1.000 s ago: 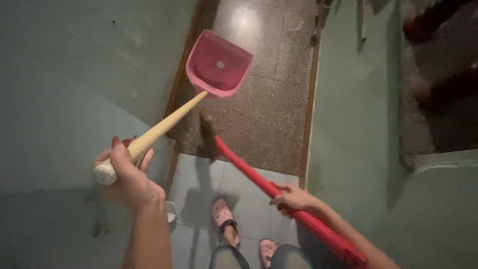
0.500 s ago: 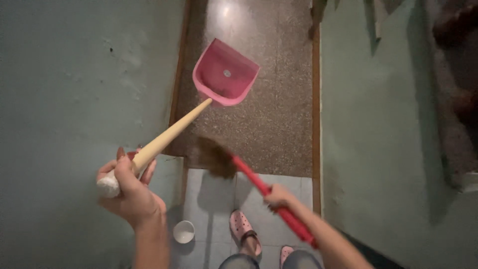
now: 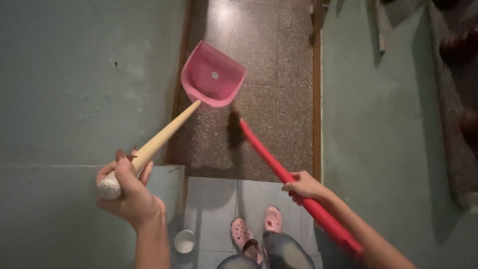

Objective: Sweeping the floor using a broom and a dustpan

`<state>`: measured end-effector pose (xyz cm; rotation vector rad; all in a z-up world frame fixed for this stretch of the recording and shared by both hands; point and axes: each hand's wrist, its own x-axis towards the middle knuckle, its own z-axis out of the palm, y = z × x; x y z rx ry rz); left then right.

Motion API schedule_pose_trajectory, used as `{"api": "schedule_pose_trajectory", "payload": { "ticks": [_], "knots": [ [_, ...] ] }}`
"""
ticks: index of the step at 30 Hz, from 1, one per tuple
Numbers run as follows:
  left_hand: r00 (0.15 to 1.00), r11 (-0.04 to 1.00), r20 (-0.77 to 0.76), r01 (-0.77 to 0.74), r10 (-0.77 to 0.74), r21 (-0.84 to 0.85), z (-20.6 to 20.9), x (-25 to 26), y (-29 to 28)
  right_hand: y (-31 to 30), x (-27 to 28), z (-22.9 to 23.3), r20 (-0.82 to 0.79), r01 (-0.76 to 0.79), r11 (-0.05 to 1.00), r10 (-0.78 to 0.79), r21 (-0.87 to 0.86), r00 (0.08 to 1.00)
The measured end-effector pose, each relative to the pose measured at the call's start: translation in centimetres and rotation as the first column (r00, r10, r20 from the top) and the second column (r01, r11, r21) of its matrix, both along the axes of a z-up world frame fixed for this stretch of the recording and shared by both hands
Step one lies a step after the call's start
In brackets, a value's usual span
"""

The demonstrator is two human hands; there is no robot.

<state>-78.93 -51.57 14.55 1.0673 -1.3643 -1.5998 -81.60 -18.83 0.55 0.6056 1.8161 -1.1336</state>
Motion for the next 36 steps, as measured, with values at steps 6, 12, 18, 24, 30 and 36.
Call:
{"api": "schedule_pose_trajectory", "payload": {
  "ticks": [6, 12, 18, 24, 30, 36],
  "knots": [
    [0.995, 0.997, -0.069, -0.079, 0.079, -0.002, -1.0, -2.1, -0.4, -4.8, -0.9, -2.8, 0.212, -0.052, 0.952, 0.120, -0.302, 0.970],
    [0.976, 0.976, 0.015, -0.216, 0.216, 0.030, 0.4, -6.2, 1.1, -12.7, -1.7, -14.0, 0.210, -0.202, 0.944, 0.260, -0.263, 0.943],
    [0.987, 0.978, 0.032, -0.148, 0.155, -0.146, -3.2, -10.4, 1.4, -7.5, -9.6, -18.6, 0.134, -0.204, 0.979, 0.206, -0.030, 0.969],
    [0.970, 0.979, 0.187, -0.128, 0.157, -0.159, -0.9, -13.2, 3.6, 0.0, -16.7, -21.2, 0.035, -0.190, 0.971, 0.186, 0.148, 0.982],
    [0.987, 0.954, 0.136, -0.047, 0.090, -0.295, -4.7, -13.9, 2.4, 5.0, -20.1, -7.9, 0.011, -0.298, 0.908, 0.309, 0.294, 0.951],
    [0.982, 0.756, 0.184, 0.157, -0.049, -0.635, -6.8, -14.2, 3.0, 17.2, -20.3, 5.6, 0.049, -0.010, 0.997, 0.007, 0.070, 0.999]
  ]
}}
